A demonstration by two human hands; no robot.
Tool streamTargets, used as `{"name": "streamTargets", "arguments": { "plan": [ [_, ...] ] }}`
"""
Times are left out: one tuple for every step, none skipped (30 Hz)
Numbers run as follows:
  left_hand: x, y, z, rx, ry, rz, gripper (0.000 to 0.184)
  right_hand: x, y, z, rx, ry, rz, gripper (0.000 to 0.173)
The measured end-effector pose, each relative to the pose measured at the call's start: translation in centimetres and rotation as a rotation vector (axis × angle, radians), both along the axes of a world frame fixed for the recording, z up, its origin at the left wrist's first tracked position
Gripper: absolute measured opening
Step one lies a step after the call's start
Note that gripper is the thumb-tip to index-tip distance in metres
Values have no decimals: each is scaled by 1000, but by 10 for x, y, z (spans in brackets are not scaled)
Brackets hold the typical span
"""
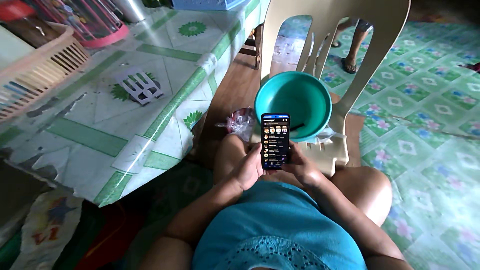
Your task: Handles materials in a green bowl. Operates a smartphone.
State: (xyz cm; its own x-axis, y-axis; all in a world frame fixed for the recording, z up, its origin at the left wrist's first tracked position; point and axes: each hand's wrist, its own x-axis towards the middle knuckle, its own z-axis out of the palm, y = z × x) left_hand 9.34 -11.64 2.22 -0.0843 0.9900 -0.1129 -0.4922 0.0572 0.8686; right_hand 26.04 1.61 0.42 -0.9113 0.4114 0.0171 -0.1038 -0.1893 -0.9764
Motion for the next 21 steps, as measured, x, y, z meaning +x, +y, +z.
{"name": "streamTargets", "arguments": {
  "plan": [
    [-1, 0, 1, 4, -4, 2, 62, 0, -2, -1, 11, 0, 7, 85],
    [-1, -1, 2, 10, -7, 5, 62, -1, -3, -2, 18, 4, 10, 89],
    [-1, -2, 2, 13, -12, 4, 63, -2, -4, -3, 22, 12, 8, 91],
    [0, -3, 2, 17, -20, 3, 63, -2, -6, -4, 21, 16, 1, 92],
    [-1, -3, 2, 22, -26, 0, 64, -4, -6, -5, 22, 13, -8, 92],
    [-1, -4, 2, 26, -29, -2, 65, -4, -8, -4, 24, 2, -19, 91],
    [-1, -4, 2, 28, -31, -2, 64, -6, -9, -4, 29, -9, -36, 89],
    [-1, -5, 1, 24, -29, 1, 63, -7, -10, -4, 38, -15, -52, 88],
    [-1, -5, 0, 19, -25, 1, 63, -8, -11, -5, 48, -23, -68, 86],
    [-1, -5, 0, 16, -23, -3, 63, -10, -12, -5, 57, -35, -87, 84],
    [-2, -5, -1, 12, -25, -2, 62, -11, -13, -5, 65, -45, -108, 82],
    [-2, -5, -1, 10, -30, -2, 61, -12, -14, -5, 74, -58, -121, 81],
    [-2, -5, -1, 7, -38, -3, 60, -12, -14, -5, 78, -64, -124, 81],
    [-2, -5, -1, 3, -50, 0, 57, -11, -14, -5, 71, -65, -120, 80],
    [-2, -5, -2, -3, -67, 6, 52, -10, -13, -5, 52, -62, -115, 81],
    [-1, -5, -1, -14, -79, 18, 47, -9, -12, -4, 17, -52, -111, 80],
    [-1, -5, -1, -29, -88, 33, 47, -8, -11, -4, -25, -37, -112, 79],
    [0, -5, 0, -46, -85, 42, 49, -7, -11, -3, -60, -15, -114, 78],
    [0, -5, 1, -59, -76, 46, 53, -7, -11, -1, -85, 4, -113, 78],
    [1, -5, 2, -70, -64, 45, 56, -6, -11, -1, -100, 19, -111, 80],
    [1, -4, 3, -81, -45, 44, 58, -6, -10, -1, -104, 24, -106, 85]
  ]
}}
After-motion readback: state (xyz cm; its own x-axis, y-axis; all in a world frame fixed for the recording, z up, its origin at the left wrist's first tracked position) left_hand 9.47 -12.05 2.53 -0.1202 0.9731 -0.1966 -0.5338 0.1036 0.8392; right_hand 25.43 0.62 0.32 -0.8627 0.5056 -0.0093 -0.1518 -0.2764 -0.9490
